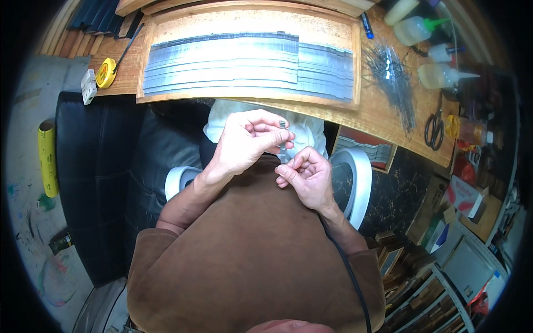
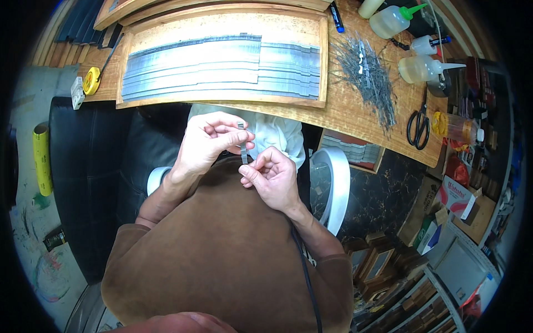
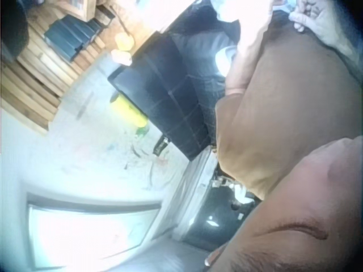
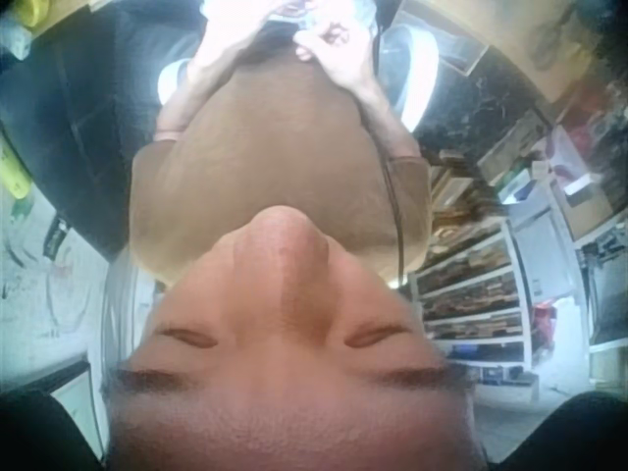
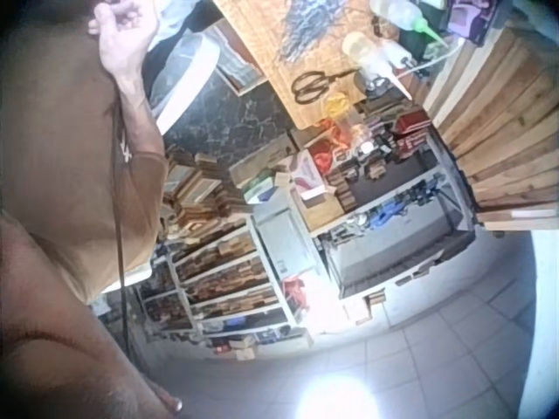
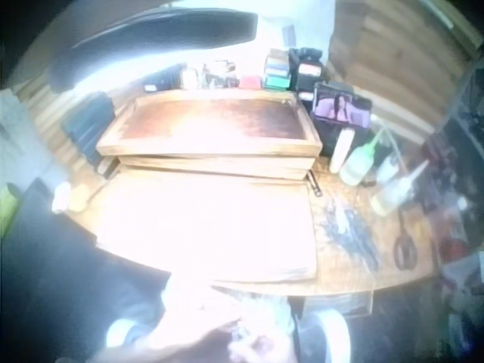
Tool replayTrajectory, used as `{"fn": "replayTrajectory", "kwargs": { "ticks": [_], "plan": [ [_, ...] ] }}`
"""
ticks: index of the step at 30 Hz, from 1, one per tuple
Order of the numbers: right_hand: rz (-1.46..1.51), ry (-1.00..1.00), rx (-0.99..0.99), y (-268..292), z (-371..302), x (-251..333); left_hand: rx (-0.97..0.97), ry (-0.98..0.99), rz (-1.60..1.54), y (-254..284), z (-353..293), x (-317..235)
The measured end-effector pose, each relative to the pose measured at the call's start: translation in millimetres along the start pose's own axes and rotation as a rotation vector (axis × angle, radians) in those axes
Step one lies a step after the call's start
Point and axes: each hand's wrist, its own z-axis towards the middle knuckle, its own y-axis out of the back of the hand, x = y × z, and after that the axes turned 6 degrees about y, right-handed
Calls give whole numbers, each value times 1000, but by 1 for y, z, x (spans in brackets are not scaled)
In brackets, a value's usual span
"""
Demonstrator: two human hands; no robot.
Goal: The person sits at a workbench and repeatedly picks up small metal strips and pins. They insert the pins into the strips and press them together by hand, then place the assembled units onto a wooden tray. The process is repeated for several units.
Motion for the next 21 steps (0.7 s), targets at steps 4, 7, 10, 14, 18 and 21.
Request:
{"fn": "replayTrajectory", "kwargs": {
  "ticks": [4, 7, 10, 14, 18, 21],
  "plan": [
    [12, -21, -24, -3, 0, 2, 20, 33, 9, -2, 3, 1],
    [98, -83, -59, -1, 2, -1, 61, 124, 33, 0, 11, 14],
    [143, -171, -96, 0, 6, -8, 86, 188, 73, 6, 19, 18],
    [129, -124, -115, 0, 17, -17, 86, 202, 72, 12, 29, 16],
    [115, -98, -133, -4, 17, -20, 105, 209, 62, 16, 33, 19],
    [17, -133, -93, 1, 22, -5, 110, 214, 81, 17, 31, 19]
  ]
}}
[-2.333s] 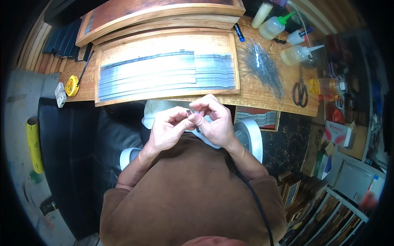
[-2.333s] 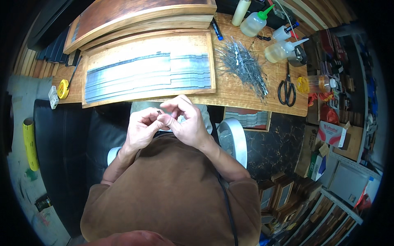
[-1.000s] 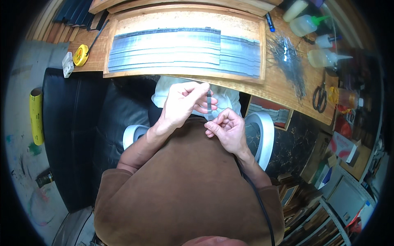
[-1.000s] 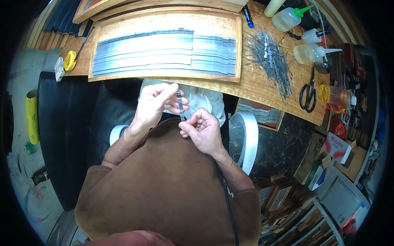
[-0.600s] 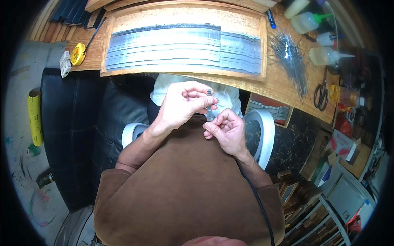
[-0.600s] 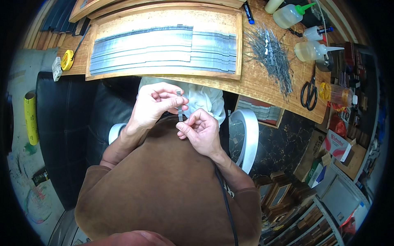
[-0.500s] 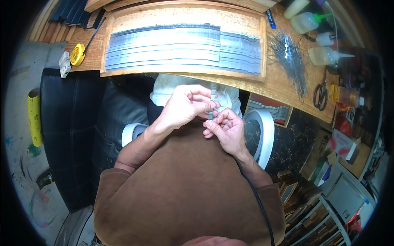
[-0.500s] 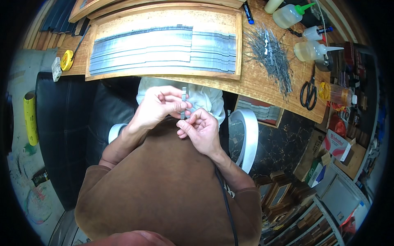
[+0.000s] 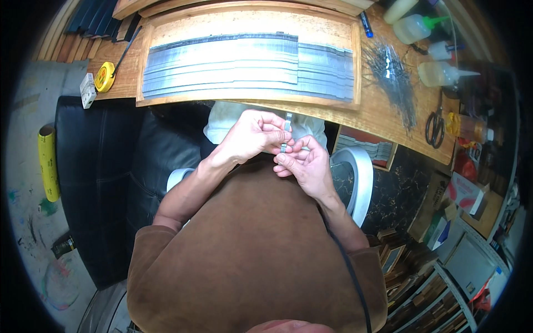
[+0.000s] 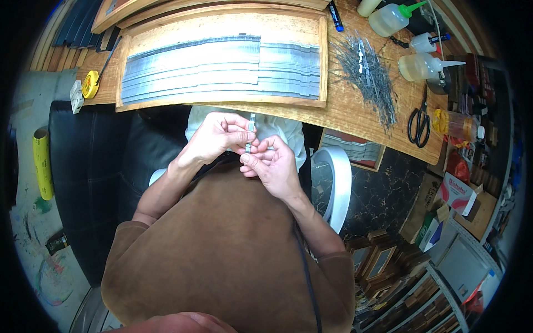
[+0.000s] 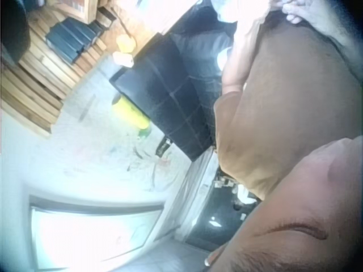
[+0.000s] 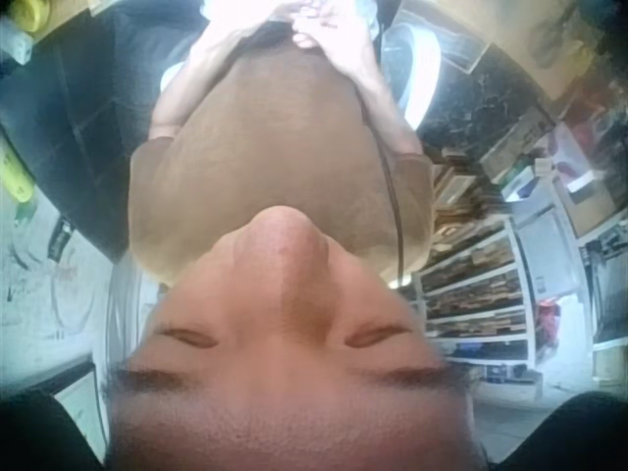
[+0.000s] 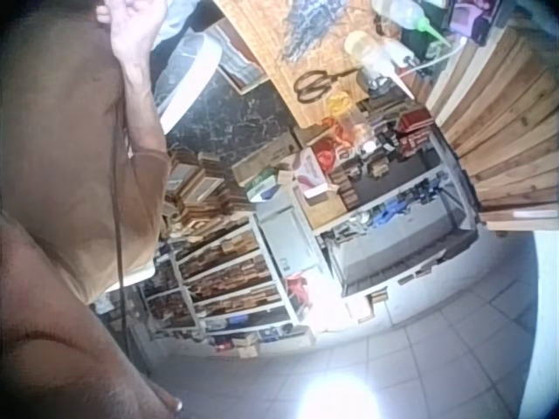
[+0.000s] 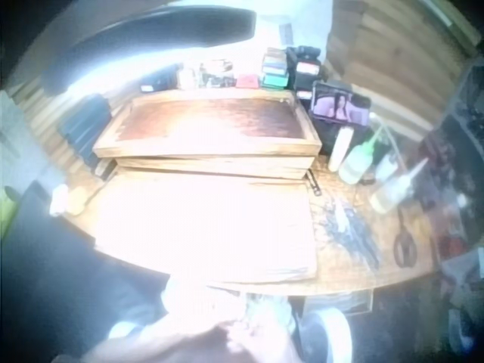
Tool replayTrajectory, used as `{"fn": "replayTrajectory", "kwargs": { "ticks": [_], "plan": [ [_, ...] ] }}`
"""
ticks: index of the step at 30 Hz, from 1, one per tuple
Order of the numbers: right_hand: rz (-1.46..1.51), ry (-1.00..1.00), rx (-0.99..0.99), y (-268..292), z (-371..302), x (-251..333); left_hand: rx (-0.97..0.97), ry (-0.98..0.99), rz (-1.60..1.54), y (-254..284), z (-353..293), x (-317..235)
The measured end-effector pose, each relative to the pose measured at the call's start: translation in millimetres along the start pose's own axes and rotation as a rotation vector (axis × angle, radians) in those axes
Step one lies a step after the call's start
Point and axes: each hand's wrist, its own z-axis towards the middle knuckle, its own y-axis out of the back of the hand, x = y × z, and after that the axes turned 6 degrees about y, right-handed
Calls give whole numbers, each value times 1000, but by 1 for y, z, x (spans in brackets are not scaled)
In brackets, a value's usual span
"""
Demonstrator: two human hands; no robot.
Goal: The person sits at a workbench and repeatedly picks up small metal strips and pins. They insert the pins into the strips and press them together by hand, then place the assembled units onto a wooden tray. The process is repeated for several units.
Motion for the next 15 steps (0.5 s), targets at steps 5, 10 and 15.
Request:
{"fn": "replayTrajectory", "kwargs": {
  "ticks": [5, 10, 15],
  "plan": [
    [-302, 138, -26, 10, 16, 38, 16, 24, 110, -14, -28, -19],
    [-248, 229, 102, 0, 24, 43, -16, -44, 88, -25, -50, -14],
    [-14, 283, 131, -17, 21, 41, -1, -106, 90, -22, -61, -14]
  ]
}}
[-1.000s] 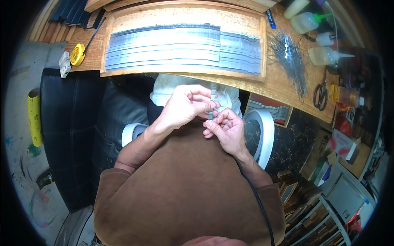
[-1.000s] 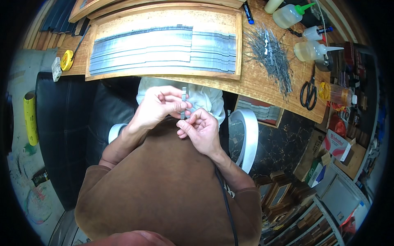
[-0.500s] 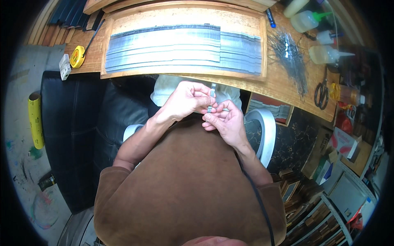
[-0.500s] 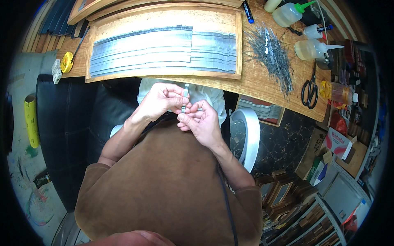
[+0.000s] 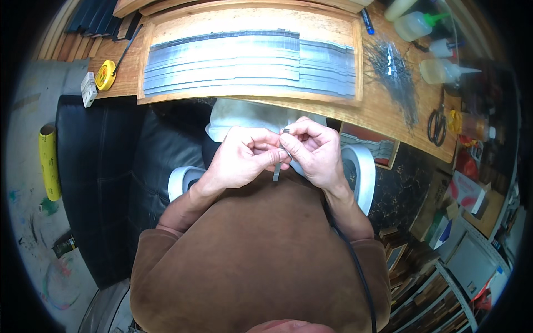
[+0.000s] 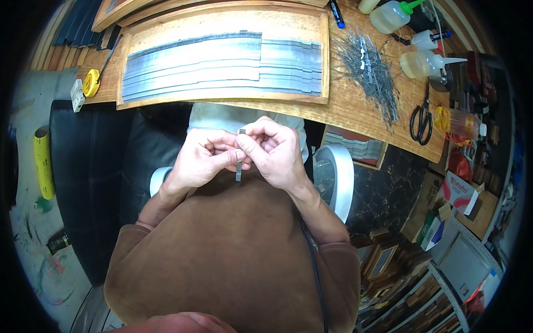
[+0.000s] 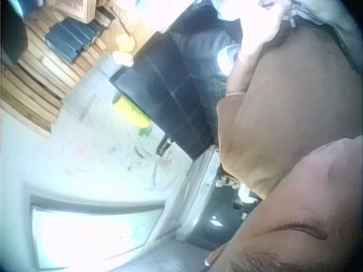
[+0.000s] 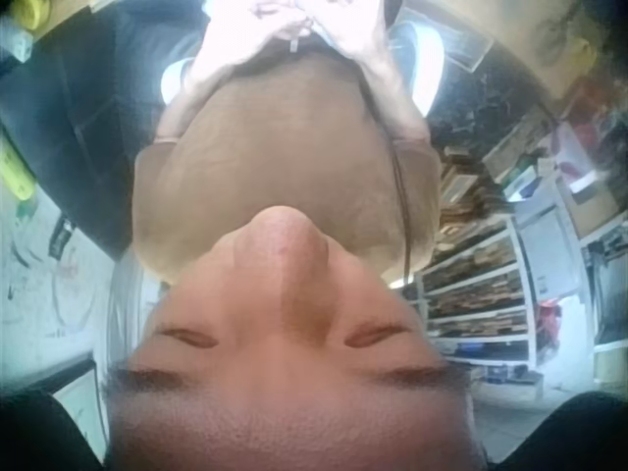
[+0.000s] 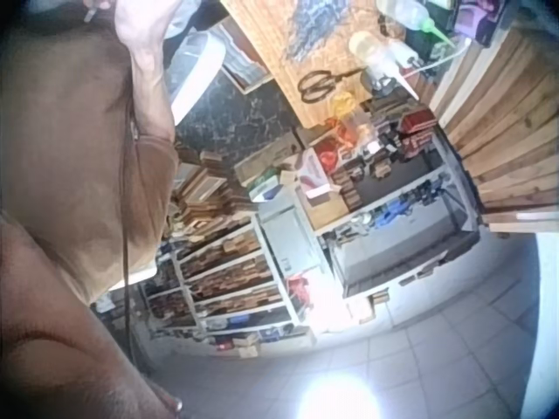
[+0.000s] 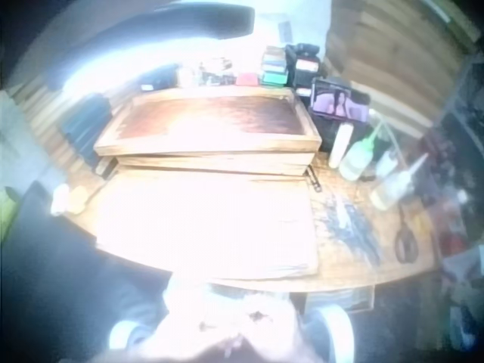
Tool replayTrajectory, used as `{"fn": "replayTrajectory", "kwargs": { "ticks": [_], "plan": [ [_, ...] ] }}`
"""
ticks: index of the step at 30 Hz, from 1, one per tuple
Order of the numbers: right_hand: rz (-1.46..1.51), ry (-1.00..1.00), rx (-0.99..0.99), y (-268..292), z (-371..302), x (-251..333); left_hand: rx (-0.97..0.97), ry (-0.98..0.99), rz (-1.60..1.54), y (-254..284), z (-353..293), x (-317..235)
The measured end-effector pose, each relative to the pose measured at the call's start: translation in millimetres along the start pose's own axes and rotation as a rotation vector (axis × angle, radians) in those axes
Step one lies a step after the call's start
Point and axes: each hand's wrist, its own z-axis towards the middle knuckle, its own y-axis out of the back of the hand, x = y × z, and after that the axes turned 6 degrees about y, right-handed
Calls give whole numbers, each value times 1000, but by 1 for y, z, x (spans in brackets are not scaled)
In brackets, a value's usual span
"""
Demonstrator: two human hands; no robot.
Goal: The person sits at a workbench and repeatedly picks up small metal strips and pins. They insert the pins into the strips and press them together by hand, then place the assembled units onto a wooden tray. The process is repeated for several units.
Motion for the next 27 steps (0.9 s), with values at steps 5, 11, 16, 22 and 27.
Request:
{"fn": "replayTrajectory", "kwargs": {
  "ticks": [5, 11, 16, 22, 27],
  "plan": [
    [112, -118, 48, 1, -1, 8, 47, 39, -44, 3, -4, -8],
    [109, -160, 41, -1, 1, 10, 46, 48, -90, 5, -4, -7],
    [113, -174, 33, 0, 2, 7, 47, 67, -109, 7, -4, -9],
    [50, -169, 31, -1, 5, 7, 38, 52, -84, 9, -4, -11],
    [-415, 185, 70, -10, 13, 23, 14, -189, 0, 14, 0, 3]
  ]
}}
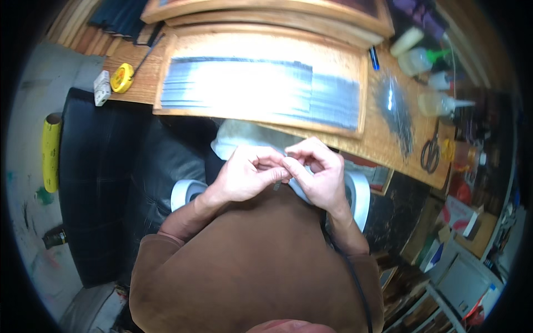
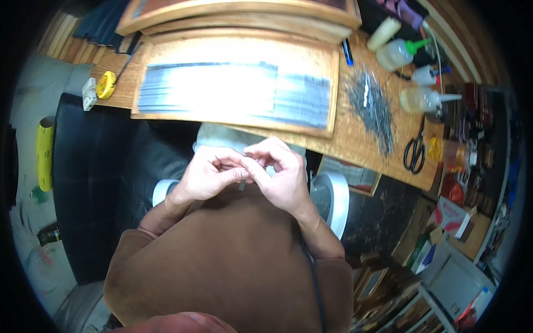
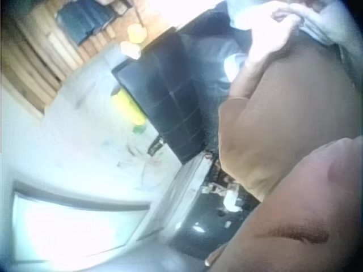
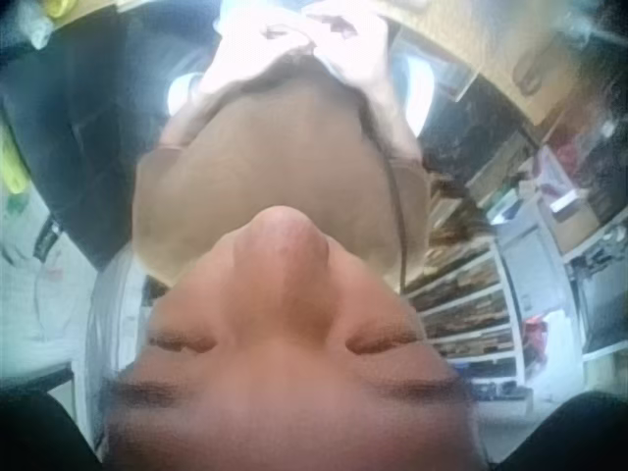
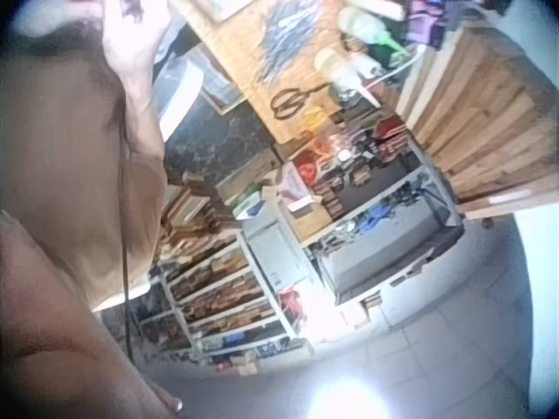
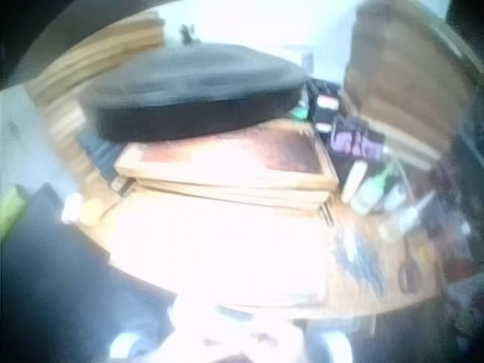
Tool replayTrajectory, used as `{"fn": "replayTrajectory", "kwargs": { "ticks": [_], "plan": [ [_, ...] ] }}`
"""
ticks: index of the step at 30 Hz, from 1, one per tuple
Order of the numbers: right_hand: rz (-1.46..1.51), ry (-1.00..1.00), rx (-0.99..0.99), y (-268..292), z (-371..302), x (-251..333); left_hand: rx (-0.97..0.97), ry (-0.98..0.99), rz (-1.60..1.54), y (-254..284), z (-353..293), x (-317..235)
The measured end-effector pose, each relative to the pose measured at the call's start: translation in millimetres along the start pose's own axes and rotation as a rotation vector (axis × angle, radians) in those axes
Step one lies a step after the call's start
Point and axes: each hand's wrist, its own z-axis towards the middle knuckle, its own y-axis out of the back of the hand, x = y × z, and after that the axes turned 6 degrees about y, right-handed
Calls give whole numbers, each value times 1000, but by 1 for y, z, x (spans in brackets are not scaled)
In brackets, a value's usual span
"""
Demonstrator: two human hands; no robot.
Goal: The person sits at a workbench and repeatedly picks up small metal strips and pins. They insert the pins into the strips and press them together by hand, then place the assembled units onto a wooden tray. The process is repeated for several units.
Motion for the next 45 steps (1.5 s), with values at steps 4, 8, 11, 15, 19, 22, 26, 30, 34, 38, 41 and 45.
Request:
{"fn": "replayTrajectory", "kwargs": {
  "ticks": [4, 8, 11, 15, 19, 22, 26, 30, 34, 38, 41, 45],
  "plan": [
    [-75, 76, 69, 0, 37, 31, -101, -156, -31, 5, 4, -21],
    [-100, 81, 180, 6, 105, 77, -316, -434, 175, 19, 2, -59],
    [-70, 486, 222, 23, 200, 86, -593, -726, 550, 59, -2, -80],
    [-269, 288, 140, 18, 252, 91, -919, -1049, 1030, 134, 20, -119],
    [-214, 224, 303, -58, 285, 66, -1082, -926, 1139, 205, 18, -141],
    [-301, 213, 233, -66, 317, 84, -916, -996, 1101, 216, 67, -168],
    [-282, 172, 252, -127, 370, 71, -878, -897, 996, 232, 60, -166],
    [-158, -8, 250, -141, 415, 58, -882, -913, 1081, 236, 66, -167],
    [-532, 260, 213, -152, 400, 47, -878, -853, 1155, 240, 59, -165],
    [-480, 31, 278, -157, 384, 76, -877, -798, 1166, 240, 56, -171],
    [-441, 23, 365, -155, 382, 77, -885, -786, 1151, 243, 53, -175],
    [-424, 16, 392, -144, 389, 74, -899, -821, 1141, 242, 54, -177]
  ]
}}
